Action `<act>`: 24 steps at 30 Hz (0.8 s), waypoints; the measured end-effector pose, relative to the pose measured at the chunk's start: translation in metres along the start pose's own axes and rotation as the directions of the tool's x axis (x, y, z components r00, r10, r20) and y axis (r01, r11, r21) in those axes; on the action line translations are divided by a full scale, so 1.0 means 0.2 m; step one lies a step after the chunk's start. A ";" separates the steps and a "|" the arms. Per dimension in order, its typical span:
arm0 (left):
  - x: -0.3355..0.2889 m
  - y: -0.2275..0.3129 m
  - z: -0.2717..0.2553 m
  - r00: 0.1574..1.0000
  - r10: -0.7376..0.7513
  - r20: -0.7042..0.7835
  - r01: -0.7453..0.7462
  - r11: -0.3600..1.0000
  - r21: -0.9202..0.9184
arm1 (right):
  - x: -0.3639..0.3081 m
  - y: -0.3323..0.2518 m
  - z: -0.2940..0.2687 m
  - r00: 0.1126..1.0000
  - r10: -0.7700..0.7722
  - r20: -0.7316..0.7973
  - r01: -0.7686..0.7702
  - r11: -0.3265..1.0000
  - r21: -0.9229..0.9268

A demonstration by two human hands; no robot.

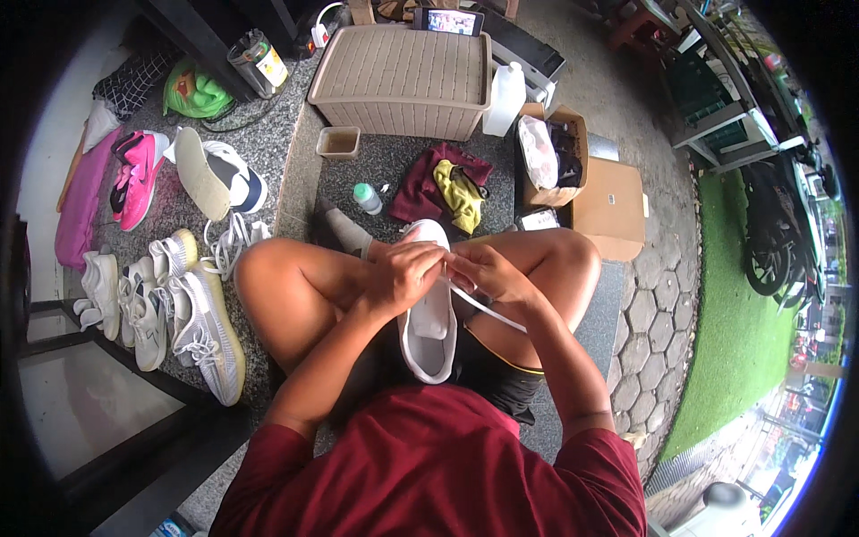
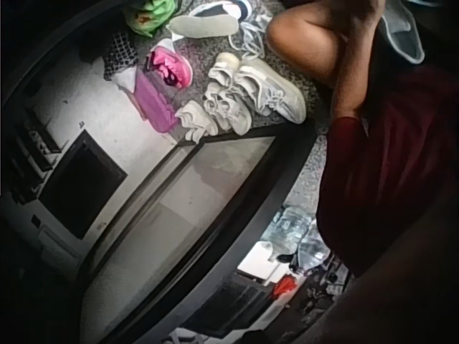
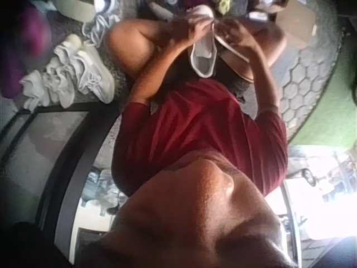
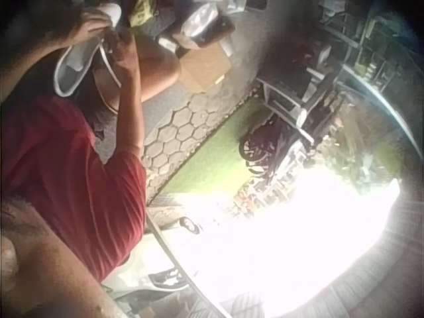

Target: Cleaning a white sneaker with a wipe and then threading the shoelaces.

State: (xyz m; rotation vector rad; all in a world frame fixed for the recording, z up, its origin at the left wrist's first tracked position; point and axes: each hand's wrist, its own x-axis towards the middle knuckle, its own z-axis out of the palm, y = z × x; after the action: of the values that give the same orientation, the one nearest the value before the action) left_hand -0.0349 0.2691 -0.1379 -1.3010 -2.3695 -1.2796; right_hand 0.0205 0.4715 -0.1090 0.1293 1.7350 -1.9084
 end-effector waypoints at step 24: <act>0.34 -0.05 -0.28 0.985 0.008 -0.174 0.017 0.989 0.145 | -0.90 -0.63 0.12 0.913 -0.359 -0.194 0.236 0.852 -0.467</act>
State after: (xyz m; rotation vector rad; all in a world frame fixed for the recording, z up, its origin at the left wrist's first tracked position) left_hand -0.0980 0.2682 -0.0747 -1.0952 -2.2974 -1.1456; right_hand 0.1222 0.5111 0.0841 -0.0540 2.4590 -1.7096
